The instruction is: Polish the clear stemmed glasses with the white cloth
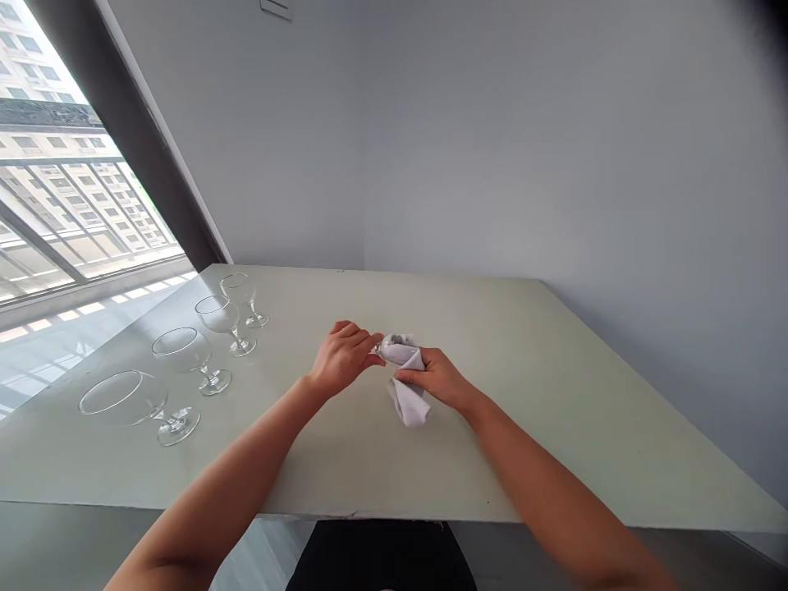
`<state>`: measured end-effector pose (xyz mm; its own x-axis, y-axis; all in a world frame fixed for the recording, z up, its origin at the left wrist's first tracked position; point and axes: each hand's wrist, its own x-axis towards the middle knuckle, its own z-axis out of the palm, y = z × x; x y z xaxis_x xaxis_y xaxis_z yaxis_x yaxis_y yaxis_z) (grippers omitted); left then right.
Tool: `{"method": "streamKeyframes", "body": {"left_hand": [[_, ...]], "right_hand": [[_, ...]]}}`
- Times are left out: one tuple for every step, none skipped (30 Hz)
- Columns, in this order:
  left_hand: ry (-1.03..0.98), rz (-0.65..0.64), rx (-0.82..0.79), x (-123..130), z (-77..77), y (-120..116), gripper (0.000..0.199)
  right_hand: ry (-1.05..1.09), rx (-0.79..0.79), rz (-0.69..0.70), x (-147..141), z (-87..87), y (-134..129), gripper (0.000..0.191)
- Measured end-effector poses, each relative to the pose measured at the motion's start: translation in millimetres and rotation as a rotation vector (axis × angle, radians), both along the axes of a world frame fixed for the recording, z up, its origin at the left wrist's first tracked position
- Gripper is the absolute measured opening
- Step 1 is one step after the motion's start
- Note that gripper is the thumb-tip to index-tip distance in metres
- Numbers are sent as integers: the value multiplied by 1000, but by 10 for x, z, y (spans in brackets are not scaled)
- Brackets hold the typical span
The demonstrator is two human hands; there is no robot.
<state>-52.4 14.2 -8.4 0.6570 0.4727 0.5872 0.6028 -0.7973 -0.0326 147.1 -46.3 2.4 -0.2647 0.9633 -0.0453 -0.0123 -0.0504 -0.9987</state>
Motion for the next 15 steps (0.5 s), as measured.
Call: {"method": "streamKeyframes", "body": {"left_hand": [[11,-25,-38,13,-7,-5,29],[17,-34,-61,36,-13,-20,30],[15,-26,-61,63,-19,-41,30],[7,-1,-36,91,-21,-67,30],[-3,30,7,115,-19,-93,30],[-15,61,59,131,-14,-115,31],[-27,81,105,137,-6,-129,32],[-36,85,137,134,2,-135,33],[-40,77,154,122,8,-130,33],[-41,62,158,105,12,-118,32],[-39,45,151,86,12,-102,30],[-35,32,133,70,9,-84,29],[-28,21,109,59,2,-69,28],[-23,14,84,56,-5,-59,28],[-18,14,62,60,-14,-57,29]], "right_hand": [[-99,53,18,48,28,1,18],[-159,82,25,87,48,7,18],[-172,81,21,112,58,17,19],[-141,54,5,119,57,28,20],[-74,10,-25,110,47,39,21],[16,-44,-65,87,29,50,23],[117,-102,-109,57,9,57,24],[212,-158,-144,25,-11,61,25],[286,-205,-161,-2,-25,61,26],[330,-238,-154,-19,-33,59,26],[346,-255,-129,-26,-34,56,26],[338,-260,-94,-22,-29,53,26],[319,-255,-63,-9,-20,53,26],[295,-249,-47,8,-11,55,27],[278,-246,-48,26,-4,61,29]]}}
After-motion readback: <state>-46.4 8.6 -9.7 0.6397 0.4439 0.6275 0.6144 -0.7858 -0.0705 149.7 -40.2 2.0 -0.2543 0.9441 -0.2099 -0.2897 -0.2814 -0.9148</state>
